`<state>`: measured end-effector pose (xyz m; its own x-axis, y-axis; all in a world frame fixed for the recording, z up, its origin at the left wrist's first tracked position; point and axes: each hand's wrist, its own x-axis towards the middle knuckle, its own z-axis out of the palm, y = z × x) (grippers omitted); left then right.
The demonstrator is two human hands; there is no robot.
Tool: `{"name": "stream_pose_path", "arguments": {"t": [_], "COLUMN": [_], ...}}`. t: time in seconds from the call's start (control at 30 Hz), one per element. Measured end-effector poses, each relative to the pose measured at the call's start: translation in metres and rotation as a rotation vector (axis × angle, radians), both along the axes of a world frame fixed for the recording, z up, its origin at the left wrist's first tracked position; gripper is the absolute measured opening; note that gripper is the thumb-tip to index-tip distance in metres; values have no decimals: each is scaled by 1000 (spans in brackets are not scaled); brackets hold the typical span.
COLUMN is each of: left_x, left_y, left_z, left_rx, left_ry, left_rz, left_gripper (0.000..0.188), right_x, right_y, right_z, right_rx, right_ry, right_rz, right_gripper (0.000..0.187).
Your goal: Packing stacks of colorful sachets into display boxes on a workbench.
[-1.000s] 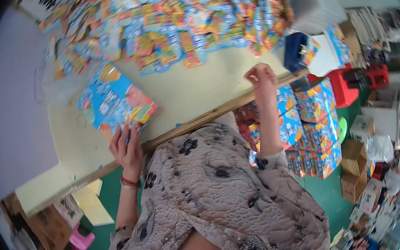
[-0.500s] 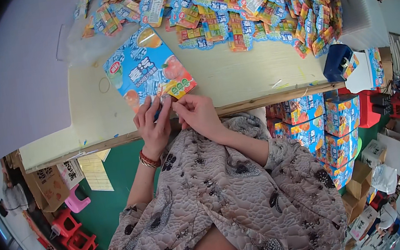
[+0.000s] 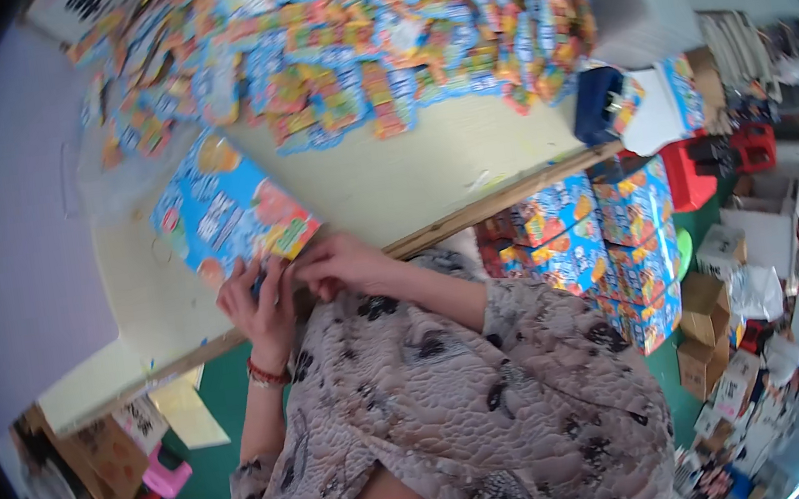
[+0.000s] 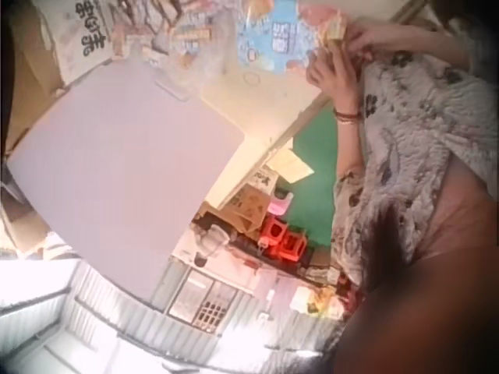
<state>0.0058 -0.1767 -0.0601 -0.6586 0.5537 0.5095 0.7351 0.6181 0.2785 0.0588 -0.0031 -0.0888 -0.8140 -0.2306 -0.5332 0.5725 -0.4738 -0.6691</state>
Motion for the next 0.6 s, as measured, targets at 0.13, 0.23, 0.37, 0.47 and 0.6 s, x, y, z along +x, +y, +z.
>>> {"name": "stream_pose_path", "arguments": {"t": [0.13, 0.23, 0.37, 0.47, 0.6], "left_x": [-2, -2, -5, -2, -8], "left_y": [-2, -5, -1, 1, -16], "left_z": [-4, -7, -8, 3, 11], "left_rx": [7, -9, -70, -157, -143], "left_ry": [35, 78, 78, 31, -22], "left_rz": [-49, -40, -24, -37, -84], "left_gripper": [33, 33, 36, 39, 52], "right_x": [8, 16, 21, -8, -80], "right_y": [-7, 7, 23, 32, 58], "right_z": [19, 7, 26, 15, -21], "right_rx": [-175, -237, 55, 683, 603], "right_ry": [-124, -224, -82, 345, 185], "right_rz": [-131, -351, -533, -604, -246], "right_gripper": [19, 17, 19, 25, 57]}}
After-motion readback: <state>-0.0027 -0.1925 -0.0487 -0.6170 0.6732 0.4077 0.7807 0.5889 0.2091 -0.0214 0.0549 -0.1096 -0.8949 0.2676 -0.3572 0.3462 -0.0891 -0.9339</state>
